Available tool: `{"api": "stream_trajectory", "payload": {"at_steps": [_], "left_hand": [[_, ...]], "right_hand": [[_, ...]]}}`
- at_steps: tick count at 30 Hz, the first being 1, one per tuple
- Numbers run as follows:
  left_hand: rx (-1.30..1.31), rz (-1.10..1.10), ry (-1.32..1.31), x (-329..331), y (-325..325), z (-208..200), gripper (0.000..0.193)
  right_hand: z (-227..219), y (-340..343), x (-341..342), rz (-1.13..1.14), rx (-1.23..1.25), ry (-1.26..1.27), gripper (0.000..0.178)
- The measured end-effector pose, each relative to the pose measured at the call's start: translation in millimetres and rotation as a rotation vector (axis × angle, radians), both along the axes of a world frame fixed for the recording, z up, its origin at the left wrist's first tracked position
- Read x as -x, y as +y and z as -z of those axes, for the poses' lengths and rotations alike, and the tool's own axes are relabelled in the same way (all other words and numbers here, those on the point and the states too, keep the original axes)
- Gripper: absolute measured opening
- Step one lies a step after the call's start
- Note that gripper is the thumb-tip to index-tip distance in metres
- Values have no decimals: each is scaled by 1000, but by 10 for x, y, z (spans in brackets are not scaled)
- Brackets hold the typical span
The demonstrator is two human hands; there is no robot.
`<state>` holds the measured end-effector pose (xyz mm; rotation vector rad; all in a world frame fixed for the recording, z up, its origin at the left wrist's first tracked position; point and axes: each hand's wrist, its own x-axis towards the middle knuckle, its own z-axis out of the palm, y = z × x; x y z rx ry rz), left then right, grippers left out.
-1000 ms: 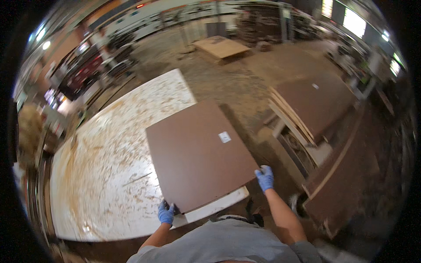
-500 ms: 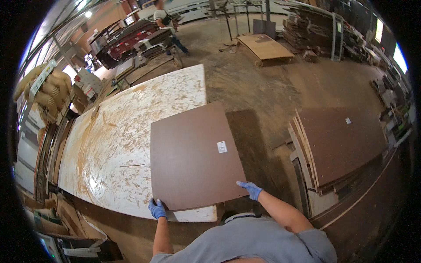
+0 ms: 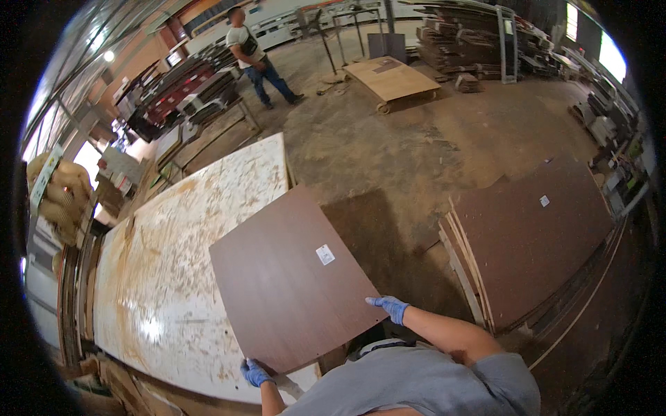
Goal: The person walks through a woodworking shop, picks up brown wood panels, places them on a workbench, and applies small labels to the panels. The person then interacts with a CNC machine control panel using a keyboard and mouse before moving another panel.
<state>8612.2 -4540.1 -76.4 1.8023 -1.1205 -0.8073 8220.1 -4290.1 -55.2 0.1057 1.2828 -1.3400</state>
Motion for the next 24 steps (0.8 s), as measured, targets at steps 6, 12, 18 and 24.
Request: {"api": "stream_trajectory", "payload": {"at_steps": [6,12,18,24], "left_hand": [[-63,277,510,1297,-430,-742,37],[-231,467,513,2752,-1484,-911,37],[-304,557,500,3708,-2098,-944,37],[-353,521,548,4655,-2610,-860,37]], "right_hand": [[181,-910,979,-117,29,-71,62],[-392,-1628,1814,-40,-95,-25,70],[-447,-2273,2621,-34,-61,-45,70],[-440,-3132,3753,-108,-57,150,73]]}}
